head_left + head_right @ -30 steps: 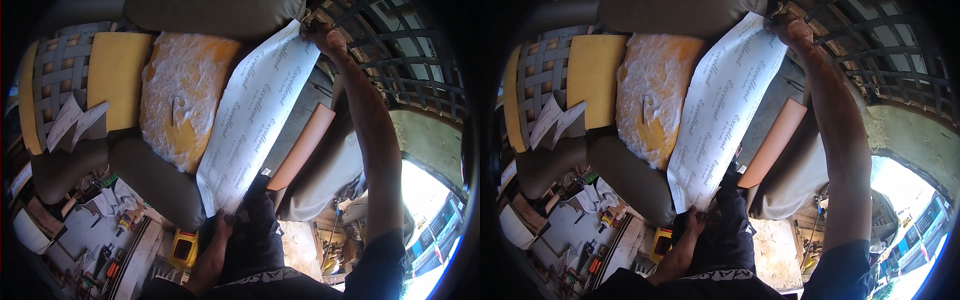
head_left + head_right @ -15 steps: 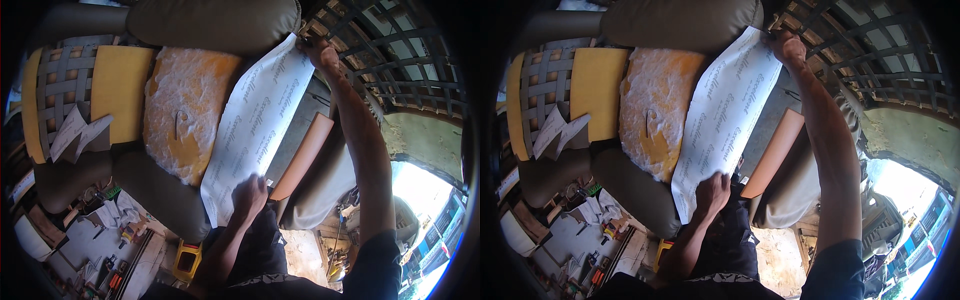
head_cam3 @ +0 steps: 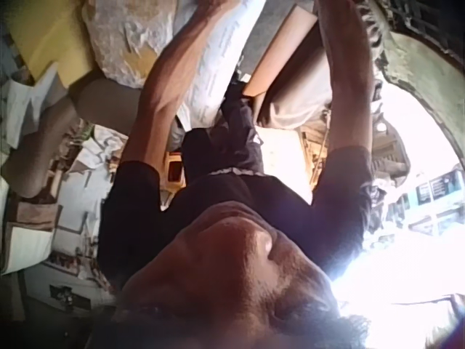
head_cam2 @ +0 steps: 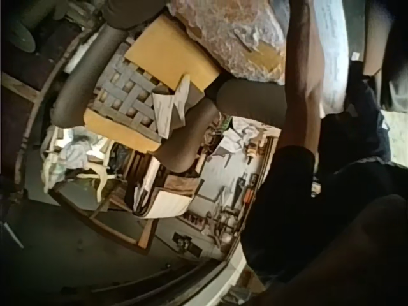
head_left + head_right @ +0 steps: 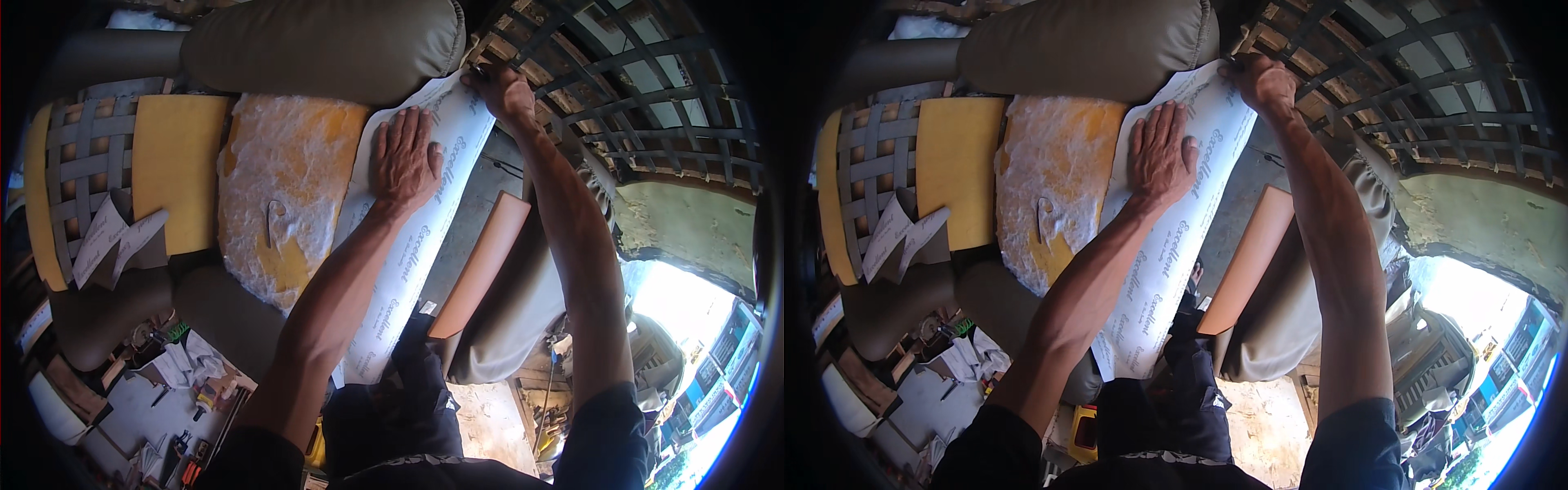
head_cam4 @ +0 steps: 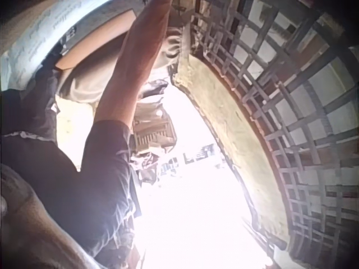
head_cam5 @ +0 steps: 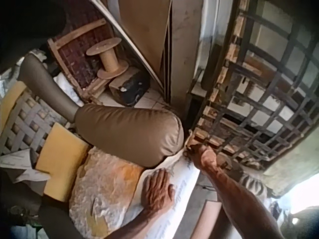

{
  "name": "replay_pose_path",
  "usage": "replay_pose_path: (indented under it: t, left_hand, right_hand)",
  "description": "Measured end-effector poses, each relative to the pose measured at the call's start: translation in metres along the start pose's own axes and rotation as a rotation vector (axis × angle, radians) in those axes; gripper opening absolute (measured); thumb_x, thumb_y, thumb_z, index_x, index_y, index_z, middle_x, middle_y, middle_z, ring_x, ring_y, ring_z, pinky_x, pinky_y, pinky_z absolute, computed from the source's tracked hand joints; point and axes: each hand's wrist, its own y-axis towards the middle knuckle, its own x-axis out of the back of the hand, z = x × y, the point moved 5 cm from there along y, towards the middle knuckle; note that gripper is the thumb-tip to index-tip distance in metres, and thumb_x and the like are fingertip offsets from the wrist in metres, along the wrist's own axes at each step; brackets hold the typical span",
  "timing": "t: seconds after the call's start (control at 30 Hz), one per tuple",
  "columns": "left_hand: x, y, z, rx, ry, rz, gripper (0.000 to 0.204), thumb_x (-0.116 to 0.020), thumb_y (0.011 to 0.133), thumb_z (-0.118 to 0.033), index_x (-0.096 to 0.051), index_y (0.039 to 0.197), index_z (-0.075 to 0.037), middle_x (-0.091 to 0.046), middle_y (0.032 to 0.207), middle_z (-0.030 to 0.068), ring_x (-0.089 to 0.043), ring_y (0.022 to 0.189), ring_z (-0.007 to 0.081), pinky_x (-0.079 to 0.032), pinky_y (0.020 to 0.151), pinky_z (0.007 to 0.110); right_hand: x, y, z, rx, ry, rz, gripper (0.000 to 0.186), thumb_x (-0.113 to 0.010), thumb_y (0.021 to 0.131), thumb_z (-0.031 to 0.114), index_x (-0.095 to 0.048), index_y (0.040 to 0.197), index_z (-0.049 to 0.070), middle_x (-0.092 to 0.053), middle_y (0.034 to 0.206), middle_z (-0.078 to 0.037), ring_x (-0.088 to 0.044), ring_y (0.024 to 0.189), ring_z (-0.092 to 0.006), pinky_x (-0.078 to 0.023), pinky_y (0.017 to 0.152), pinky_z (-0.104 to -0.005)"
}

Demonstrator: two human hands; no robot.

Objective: The person cuts a white sheet of material with orange-handled scissors on a tiled floor. They then place the sheet over the foam padding of a sofa cushion and mark a curved line with a pen. Finally, they use a metal ruler and a pen to mark straight lines on the material before cutting out the shape with scissors.

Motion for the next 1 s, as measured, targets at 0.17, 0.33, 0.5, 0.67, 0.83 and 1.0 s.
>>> replay_pose_path:
  t: [0.17,0.33,0.5,0.67,0.83,1.0]
  left_hand:
    - [0.001,0.001,-0.007,0.002,0.023,0.001,0.063,-0.048,0.101,-0.034,-0.036,0.158,-0.009,-0.035,0.165,0.0118,-0.028,0.154,0.0276,-0.012,0.127,0.052]
    - [0.001,0.003,-0.004,0.021,0.037,0.026,0.064,-0.049,0.100,-0.034,-0.037,0.158,-0.010,-0.036,0.164,0.0116,-0.026,0.155,0.0278,-0.010,0.126,0.054]
    - [0.002,0.004,-0.002,0.025,-0.024,0.014,0.062,-0.049,0.100,-0.034,-0.040,0.155,-0.008,-0.038,0.162,0.0126,-0.027,0.154,0.0286,-0.010,0.126,0.053]
    - [0.004,-0.004,0.007,0.003,-0.074,-0.043,0.062,-0.052,0.099,-0.033,-0.042,0.153,-0.004,-0.039,0.160,0.0185,-0.029,0.152,0.0331,-0.015,0.126,0.054]
    - [0.009,-0.013,0.014,-0.081,-0.168,-0.181,0.066,-0.061,0.095,-0.032,-0.043,0.150,0.000,-0.038,0.157,0.0259,-0.030,0.150,0.0410,-0.021,0.124,0.057]
    - [0.018,-0.020,0.018,-0.023,-0.089,-0.168,0.066,-0.062,0.093,-0.027,-0.043,0.149,0.003,-0.039,0.157,0.0250,-0.032,0.149,0.0415,-0.021,0.124,0.057]
  right_hand:
    - [0.008,-0.003,-0.006,-0.006,0.023,0.002,0.048,-0.070,0.089,0.055,-0.076,0.121,0.020,-0.075,0.115,-0.015,-0.071,0.111,-0.0341,-0.054,0.096,-0.0460]
    - [0.002,-0.007,-0.004,-0.089,0.028,0.002,0.046,-0.068,0.091,0.056,-0.076,0.121,0.022,-0.074,0.118,-0.014,-0.070,0.113,-0.0349,-0.054,0.097,-0.0460]
    - [0.004,-0.012,0.001,-0.091,0.025,0.008,0.040,-0.065,0.094,0.056,-0.075,0.121,0.028,-0.075,0.117,-0.013,-0.070,0.112,-0.0340,-0.054,0.096,-0.0455]
    - [0.004,-0.024,0.010,-0.109,0.012,-0.038,0.036,-0.063,0.095,0.051,-0.075,0.121,0.029,-0.074,0.117,-0.012,-0.070,0.111,-0.0344,-0.055,0.095,-0.0457]
    - [0.024,-0.055,0.004,0.091,0.281,-0.673,0.032,-0.062,0.098,0.038,-0.072,0.110,0.010,-0.065,0.108,-0.020,-0.066,0.100,-0.0403,-0.052,0.088,-0.0498]
    - [0.021,-0.128,0.049,-0.151,0.628,-0.362,0.057,-0.046,0.107,0.050,-0.073,0.100,0.001,-0.062,0.078,-0.016,-0.066,0.079,-0.0312,-0.051,0.077,-0.0426]
